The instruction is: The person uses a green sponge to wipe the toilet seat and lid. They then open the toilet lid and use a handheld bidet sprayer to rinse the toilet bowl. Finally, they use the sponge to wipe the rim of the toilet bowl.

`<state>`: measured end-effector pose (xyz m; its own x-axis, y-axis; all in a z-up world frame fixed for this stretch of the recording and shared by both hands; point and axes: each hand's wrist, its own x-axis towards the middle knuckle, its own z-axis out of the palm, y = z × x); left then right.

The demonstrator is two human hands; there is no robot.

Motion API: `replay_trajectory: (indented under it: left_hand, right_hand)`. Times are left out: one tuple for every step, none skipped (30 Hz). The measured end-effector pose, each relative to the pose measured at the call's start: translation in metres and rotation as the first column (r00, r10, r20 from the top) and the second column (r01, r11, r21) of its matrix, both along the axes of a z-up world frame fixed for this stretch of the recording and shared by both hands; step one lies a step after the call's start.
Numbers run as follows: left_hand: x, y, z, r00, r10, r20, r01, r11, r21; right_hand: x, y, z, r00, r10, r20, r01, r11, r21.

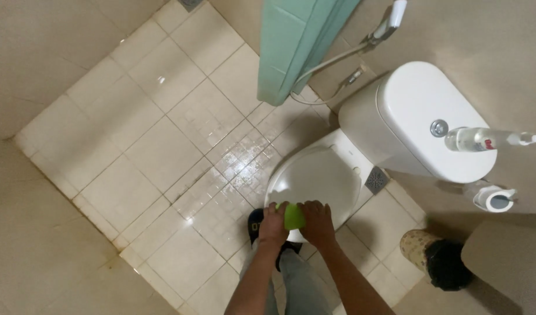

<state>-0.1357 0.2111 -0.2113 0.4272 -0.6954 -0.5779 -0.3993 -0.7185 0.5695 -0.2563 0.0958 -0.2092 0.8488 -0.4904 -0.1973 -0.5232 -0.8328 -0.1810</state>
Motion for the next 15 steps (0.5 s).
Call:
replay_trajectory:
  left_hand:
    - [0.005, -0.008, -0.004, 0.999, 0.014, 0.029, -0.013, 1.0, -0.027]
    - [0.01, -0.014, -0.01, 0.997, 0.043, 0.062, -0.04, 0.998, -0.045]
    - [0.011, -0.016, -0.013, 0.997, 0.044, 0.059, -0.042, 0.999, -0.028]
    - [0.02, -0.025, -0.017, 0.998, 0.033, 0.053, -0.032, 0.999, -0.02]
    - [0.028, -0.035, -0.021, 0.999, 0.023, 0.048, -0.022, 1.0, -0.013]
    - [0.033, -0.042, -0.028, 0.999, -0.013, 0.042, 0.014, 1.0, -0.009]
    - [0.038, -0.05, -0.036, 0.998, 0.003, 0.059, -0.002, 1.0, -0.031]
    - [0.037, -0.048, -0.042, 0.997, 0.045, 0.071, -0.043, 0.999, -0.032]
    - [0.038, -0.052, -0.053, 0.998, 0.033, 0.059, -0.033, 0.999, -0.008]
    - [0.039, -0.058, -0.064, 0.997, 0.013, 0.073, -0.011, 1.0, -0.018]
    - [0.041, -0.063, -0.076, 0.996, -0.008, 0.087, 0.011, 1.0, -0.028]
    - [0.041, -0.068, -0.077, 0.998, -0.019, 0.063, 0.019, 1.0, -0.004]
    - [0.041, -0.073, -0.079, 0.997, -0.026, 0.068, 0.028, 0.999, -0.028]
    - [0.047, -0.08, -0.081, 0.996, -0.019, 0.087, 0.024, 0.998, -0.054]
    - [0.047, -0.081, -0.086, 0.997, -0.016, 0.076, 0.018, 0.999, -0.033]
  right_hand:
    - [0.006, -0.008, -0.004, 1.0, -0.019, -0.003, 0.019, 1.0, 0.013]
    - [0.013, -0.016, -0.012, 1.0, -0.023, -0.002, 0.023, 0.999, 0.035]
    - [0.014, -0.02, -0.022, 1.0, -0.021, -0.006, 0.021, 0.998, 0.052]
    - [0.02, -0.028, -0.031, 0.998, -0.063, -0.006, 0.063, 0.993, 0.095]
    - [0.025, -0.037, -0.042, 0.994, -0.105, -0.006, 0.105, 0.985, 0.138]
    - [0.03, -0.044, -0.045, 0.99, -0.14, -0.013, 0.141, 0.98, 0.14]
    - [0.034, -0.051, -0.049, 0.989, -0.143, -0.04, 0.147, 0.978, 0.15]
    - [0.035, -0.051, -0.054, 0.99, -0.117, -0.075, 0.129, 0.975, 0.179]
    - [0.032, -0.057, -0.069, 0.988, -0.125, -0.09, 0.141, 0.969, 0.2]
    - [0.03, -0.063, -0.083, 0.995, -0.096, -0.039, 0.1, 0.984, 0.146]
    - [0.028, -0.069, -0.098, 0.998, -0.063, 0.009, 0.062, 0.994, 0.089]
    - [0.026, -0.075, -0.102, 0.997, -0.072, -0.016, 0.073, 0.991, 0.112]
    - [0.023, -0.08, -0.105, 0.998, -0.055, -0.027, 0.057, 0.995, 0.079]
    - [0.028, -0.09, -0.111, 0.999, -0.023, -0.025, 0.024, 0.999, 0.044]
    - [0.031, -0.09, -0.108, 0.999, -0.017, -0.036, 0.02, 0.998, 0.065]
